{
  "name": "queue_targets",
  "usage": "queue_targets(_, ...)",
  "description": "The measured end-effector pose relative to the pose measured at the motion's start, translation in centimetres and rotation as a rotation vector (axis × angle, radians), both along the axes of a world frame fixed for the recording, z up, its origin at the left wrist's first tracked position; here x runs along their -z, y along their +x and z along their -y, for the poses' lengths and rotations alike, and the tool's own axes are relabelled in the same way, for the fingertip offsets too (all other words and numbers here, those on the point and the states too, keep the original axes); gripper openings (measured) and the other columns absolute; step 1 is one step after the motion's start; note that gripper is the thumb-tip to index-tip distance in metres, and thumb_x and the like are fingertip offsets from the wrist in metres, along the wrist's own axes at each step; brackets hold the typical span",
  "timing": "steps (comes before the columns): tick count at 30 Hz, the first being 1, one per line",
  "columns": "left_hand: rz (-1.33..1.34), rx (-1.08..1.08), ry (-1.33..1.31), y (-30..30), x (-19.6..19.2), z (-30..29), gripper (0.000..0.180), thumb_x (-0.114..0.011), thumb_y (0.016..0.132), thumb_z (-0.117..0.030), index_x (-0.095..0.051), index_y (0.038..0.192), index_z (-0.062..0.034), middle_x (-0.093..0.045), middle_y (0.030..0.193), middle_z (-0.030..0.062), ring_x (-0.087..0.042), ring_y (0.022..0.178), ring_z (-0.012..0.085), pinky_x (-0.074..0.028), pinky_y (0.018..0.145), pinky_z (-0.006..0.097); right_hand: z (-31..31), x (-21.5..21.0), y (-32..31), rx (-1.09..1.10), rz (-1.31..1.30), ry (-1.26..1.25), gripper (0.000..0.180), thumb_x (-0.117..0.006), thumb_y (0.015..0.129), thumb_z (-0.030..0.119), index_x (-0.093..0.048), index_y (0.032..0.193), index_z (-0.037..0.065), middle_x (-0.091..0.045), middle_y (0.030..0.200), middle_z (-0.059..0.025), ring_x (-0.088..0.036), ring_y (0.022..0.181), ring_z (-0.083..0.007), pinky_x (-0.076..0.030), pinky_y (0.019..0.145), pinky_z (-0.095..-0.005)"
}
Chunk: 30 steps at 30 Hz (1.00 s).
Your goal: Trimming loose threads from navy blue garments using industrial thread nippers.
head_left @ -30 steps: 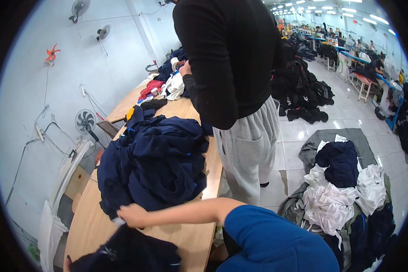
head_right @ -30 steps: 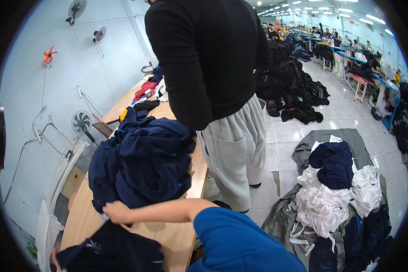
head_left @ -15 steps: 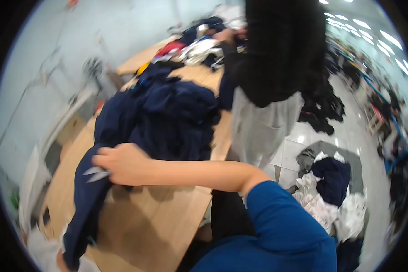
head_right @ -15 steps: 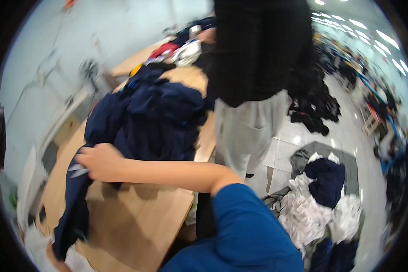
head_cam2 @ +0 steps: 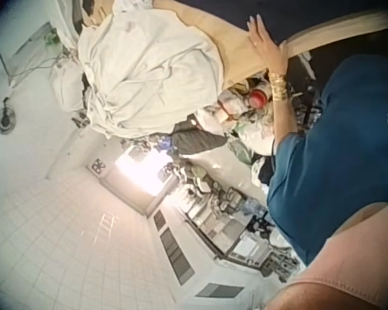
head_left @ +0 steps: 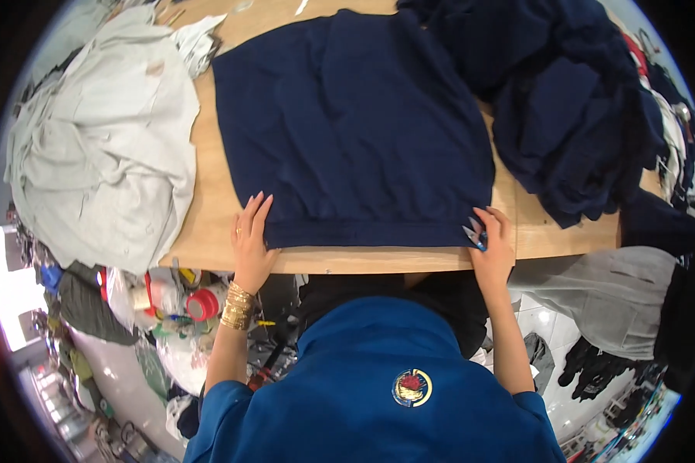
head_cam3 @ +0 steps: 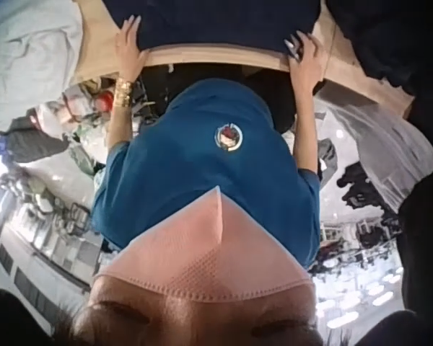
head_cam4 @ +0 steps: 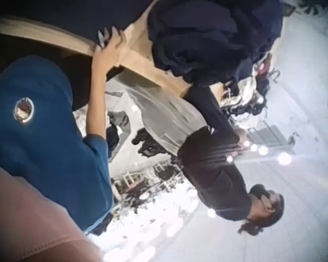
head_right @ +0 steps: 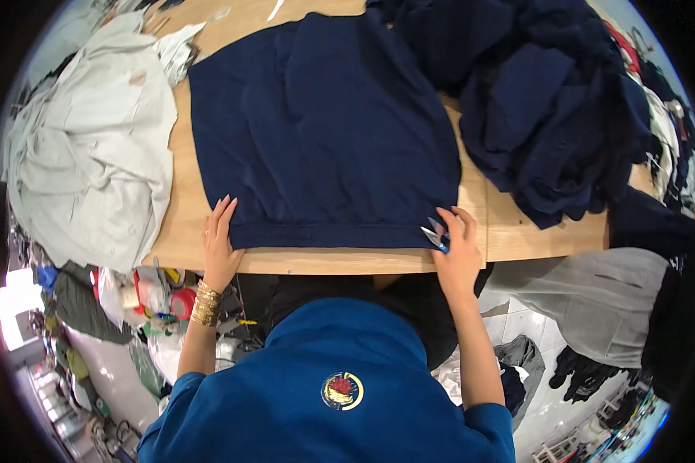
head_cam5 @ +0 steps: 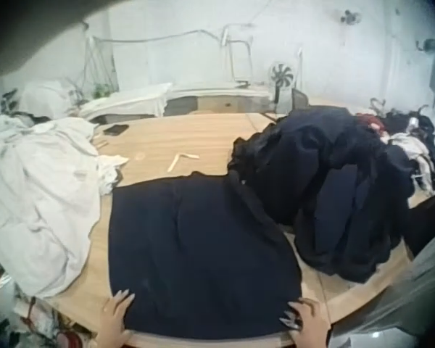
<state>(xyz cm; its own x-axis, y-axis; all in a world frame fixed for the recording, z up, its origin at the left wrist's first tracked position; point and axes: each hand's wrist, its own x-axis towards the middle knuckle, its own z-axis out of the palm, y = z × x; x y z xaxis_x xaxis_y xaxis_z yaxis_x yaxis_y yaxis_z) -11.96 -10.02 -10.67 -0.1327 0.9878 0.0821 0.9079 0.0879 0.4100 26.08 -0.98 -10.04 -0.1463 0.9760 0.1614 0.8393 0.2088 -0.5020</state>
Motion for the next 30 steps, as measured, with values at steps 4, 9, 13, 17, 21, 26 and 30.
queue_targets(4, 0.077, -0.017, -0.015, 0.0, 0.0, 0.8, 0.081, -0.061, 0.059, -0.001, -0.037, 0.136, -0.0129, -0.035, 0.141, 0.0079, -0.028, 0.134, 0.0278, -0.016, 0.11, 0.047, 0.4, 0.2, 0.6, -0.014, 0.001, -0.002, 0.053, -0.062, 0.067, 0.0, -0.057, 0.116, 0.019, -0.05, 0.122, -0.0045, -0.062, 0.09, -0.0266, -0.05, 0.069, -0.0327)
queue_targets(9, 0.116, -0.077, -0.033, 0.6, -0.4, 1.3, 0.079, -0.061, 0.06, -0.001, -0.037, 0.135, -0.0125, -0.036, 0.14, 0.008, -0.029, 0.133, 0.0287, -0.017, 0.111, 0.047, 0.3, 0.1, 0.8, -0.028, 0.026, 0.001, 0.06, -0.061, 0.061, -0.002, -0.056, 0.117, 0.019, -0.05, 0.122, -0.0029, -0.06, 0.096, -0.0247, -0.05, 0.07, -0.0314)
queue_targets(13, 0.184, -0.089, 0.007, 0.2, -0.7, 1.5, 0.078, -0.063, 0.06, -0.001, -0.039, 0.134, -0.0104, -0.037, 0.138, 0.0106, -0.035, 0.126, 0.0313, -0.026, 0.106, 0.044, 0.0, 0.1, 0.4, -0.025, -0.023, -0.059, 0.061, -0.058, 0.061, -0.003, -0.056, 0.118, 0.019, -0.05, 0.123, -0.0031, -0.058, 0.101, -0.0262, -0.05, 0.075, -0.032)
queue_targets(17, 0.251, -0.096, 0.083, 0.5, -1.0, 1.5, 0.078, -0.067, 0.059, -0.004, -0.04, 0.133, -0.009, -0.038, 0.137, 0.0135, -0.04, 0.12, 0.0326, -0.031, 0.101, 0.041, 0.0, 0.1, 0.3, -0.008, -0.063, -0.097, 0.061, -0.058, 0.061, -0.003, -0.056, 0.118, 0.017, -0.049, 0.122, -0.0045, -0.055, 0.106, -0.0275, -0.048, 0.081, -0.0324)
queue_targets(21, 0.204, -0.092, 0.092, 1.2, -0.9, 1.6, 0.077, -0.07, 0.058, -0.005, -0.044, 0.13, -0.0108, -0.038, 0.138, 0.0139, -0.035, 0.125, 0.0339, -0.026, 0.104, 0.043, -0.1, 0.2, 0.8, 0.004, -0.088, -0.092, 0.06, -0.057, 0.06, -0.005, -0.056, 0.117, 0.015, -0.05, 0.12, -0.0069, -0.053, 0.108, -0.0282, -0.047, 0.083, -0.0332)
queue_targets(26, 0.158, 0.002, 0.009, 1.1, -2.1, 1.1, 0.049, -0.062, 0.054, 0.0, -0.056, 0.102, -0.0091, -0.039, 0.138, 0.0092, -0.031, 0.131, 0.034, -0.025, 0.106, 0.046, -0.2, -0.3, 0.7, -0.058, -0.082, -0.037, 0.051, -0.055, 0.06, -0.009, -0.061, 0.107, 0.011, -0.053, 0.112, -0.0093, -0.056, 0.101, -0.0287, -0.049, 0.082, -0.0326)
queue_targets(30, 0.465, 0.123, -0.13, -2.2, -3.2, 1.3, 0.051, -0.064, 0.055, -0.001, -0.055, 0.104, -0.0116, -0.038, 0.139, 0.009, -0.03, 0.132, 0.0338, -0.023, 0.106, 0.051, 1.2, -1.3, 0.5, -0.117, -0.217, -0.052, 0.053, -0.053, 0.055, -0.015, -0.062, 0.103, 0.008, -0.055, 0.1, -0.011, -0.06, 0.086, -0.0253, -0.053, 0.074, -0.0294)
